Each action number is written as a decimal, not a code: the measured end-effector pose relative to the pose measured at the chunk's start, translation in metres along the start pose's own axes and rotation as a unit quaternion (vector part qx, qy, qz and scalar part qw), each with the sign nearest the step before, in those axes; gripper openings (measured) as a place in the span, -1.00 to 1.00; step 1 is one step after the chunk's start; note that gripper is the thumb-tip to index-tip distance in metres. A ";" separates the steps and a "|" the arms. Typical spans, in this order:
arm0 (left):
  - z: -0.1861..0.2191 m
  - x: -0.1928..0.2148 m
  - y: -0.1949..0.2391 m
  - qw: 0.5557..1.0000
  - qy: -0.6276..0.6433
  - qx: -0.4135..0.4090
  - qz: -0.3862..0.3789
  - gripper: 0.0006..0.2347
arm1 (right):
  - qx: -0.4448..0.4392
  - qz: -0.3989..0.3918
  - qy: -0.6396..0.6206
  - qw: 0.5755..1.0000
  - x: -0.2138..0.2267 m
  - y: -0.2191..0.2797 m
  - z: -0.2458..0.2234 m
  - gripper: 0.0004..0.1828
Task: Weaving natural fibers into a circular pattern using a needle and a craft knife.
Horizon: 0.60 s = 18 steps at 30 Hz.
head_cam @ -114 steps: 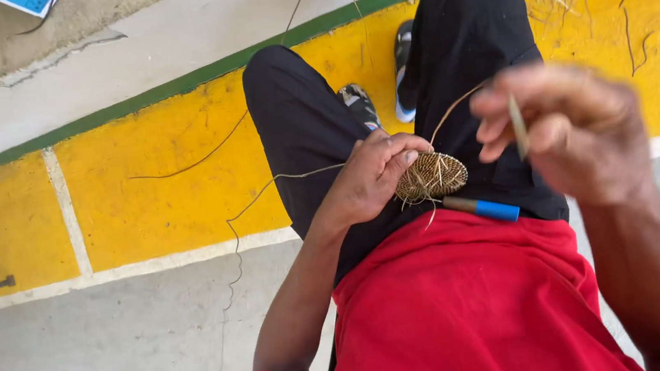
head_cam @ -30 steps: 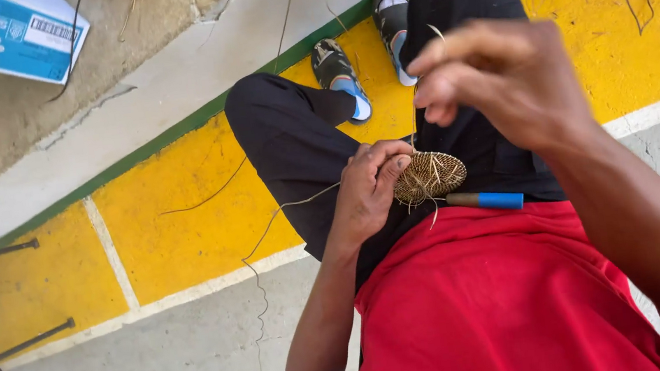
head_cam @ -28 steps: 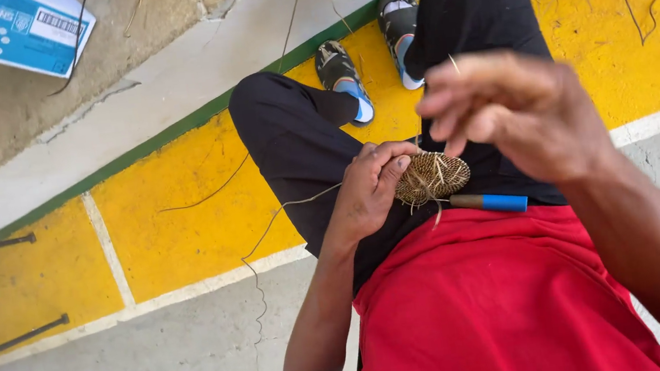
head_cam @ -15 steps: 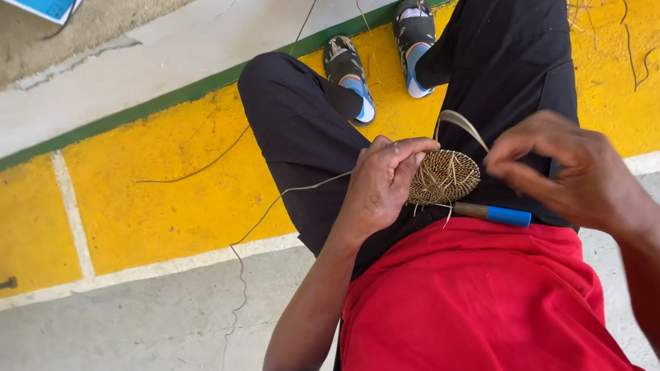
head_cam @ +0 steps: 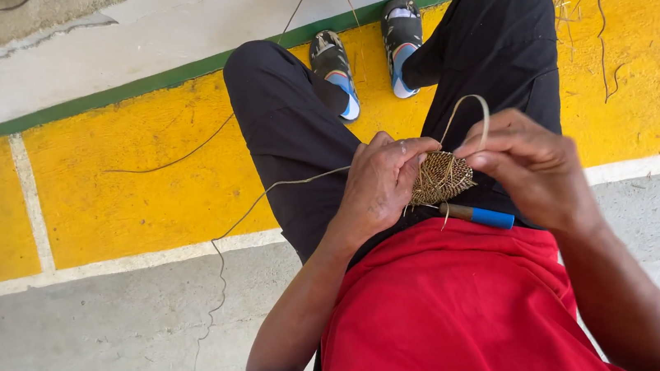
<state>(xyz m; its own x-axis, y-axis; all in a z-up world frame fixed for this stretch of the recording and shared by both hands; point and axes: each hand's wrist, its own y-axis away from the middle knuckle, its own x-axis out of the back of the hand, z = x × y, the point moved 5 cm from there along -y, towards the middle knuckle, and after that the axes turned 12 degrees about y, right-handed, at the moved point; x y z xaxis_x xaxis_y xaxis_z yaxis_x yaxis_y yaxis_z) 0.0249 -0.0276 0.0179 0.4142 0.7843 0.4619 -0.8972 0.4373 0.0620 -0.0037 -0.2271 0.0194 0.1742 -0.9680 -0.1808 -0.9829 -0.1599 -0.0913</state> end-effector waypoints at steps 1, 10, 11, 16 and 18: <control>0.003 0.001 0.004 0.999 0.007 -0.037 0.020 -0.78 | 0.015 0.003 0.167 0.986 -0.008 -0.001 -0.001 -0.88; 0.000 0.002 0.010 0.997 0.008 -0.067 0.028 -0.71 | 0.041 0.035 0.400 0.915 -0.022 0.004 0.007 -0.84; 0.001 0.003 0.011 0.997 0.011 -0.071 0.030 -0.71 | 0.051 0.027 0.399 0.915 -0.024 0.004 0.007 -0.85; -0.002 0.001 0.011 0.996 0.008 -0.079 0.037 -0.74 | 0.052 0.036 0.396 0.916 -0.023 0.003 0.012 -0.85; -0.001 0.002 0.011 0.996 0.009 -0.077 0.037 -0.73 | 0.052 0.032 0.392 0.918 -0.024 0.002 0.014 -0.84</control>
<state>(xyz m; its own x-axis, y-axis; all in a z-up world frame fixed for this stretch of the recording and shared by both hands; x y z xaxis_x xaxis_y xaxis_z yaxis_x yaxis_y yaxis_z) 0.0156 -0.0210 0.0186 0.3514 0.8244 0.4437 -0.8918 0.4390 -0.1095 -0.0090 -0.2014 0.0103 -0.0202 -0.8236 0.5667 -0.9716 -0.1175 -0.2055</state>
